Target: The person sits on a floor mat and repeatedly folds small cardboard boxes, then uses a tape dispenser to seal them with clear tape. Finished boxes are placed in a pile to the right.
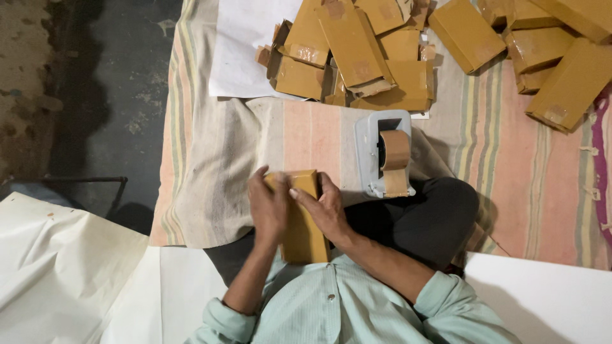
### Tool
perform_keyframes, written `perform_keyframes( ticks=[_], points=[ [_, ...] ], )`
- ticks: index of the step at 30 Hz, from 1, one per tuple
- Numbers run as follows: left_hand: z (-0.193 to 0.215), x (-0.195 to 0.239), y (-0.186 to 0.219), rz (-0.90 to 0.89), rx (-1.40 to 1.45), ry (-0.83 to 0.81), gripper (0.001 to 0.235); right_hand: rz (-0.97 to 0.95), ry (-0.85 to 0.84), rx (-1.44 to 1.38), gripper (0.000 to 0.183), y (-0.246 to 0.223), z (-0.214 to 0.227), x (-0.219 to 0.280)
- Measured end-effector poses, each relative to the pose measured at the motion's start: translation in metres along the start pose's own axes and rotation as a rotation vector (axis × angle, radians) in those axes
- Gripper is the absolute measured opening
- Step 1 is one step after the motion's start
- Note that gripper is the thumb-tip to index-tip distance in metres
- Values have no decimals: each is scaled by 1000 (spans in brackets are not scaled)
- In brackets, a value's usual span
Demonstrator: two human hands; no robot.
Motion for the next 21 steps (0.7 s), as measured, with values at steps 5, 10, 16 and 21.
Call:
perform_keyframes(
  ticks=[5,10,16,21],
  points=[
    [-17,11,41,-56,29,-98,106,265,132,-86,31,15,-9,-6],
    [-13,-26,60,226,42,-171,78,625,282,683,61,15,-18,-3],
    [-25,-36,49,46,-335,-162,31,621,210,728,81,28,-28,5],
    [-16,-47,29,-92,-208,4,34,668,-80,758,98,22,-18,7]
  ],
)
Point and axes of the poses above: each hand's wrist, its own x-axis away from the middle knuckle, its own z-axis out of the back of the hand, y = z × x, the point moved 1 cm from there along -x, towards the middle knuckle, and after that the axes turned 12 degrees about x, right-handed, at the moved point
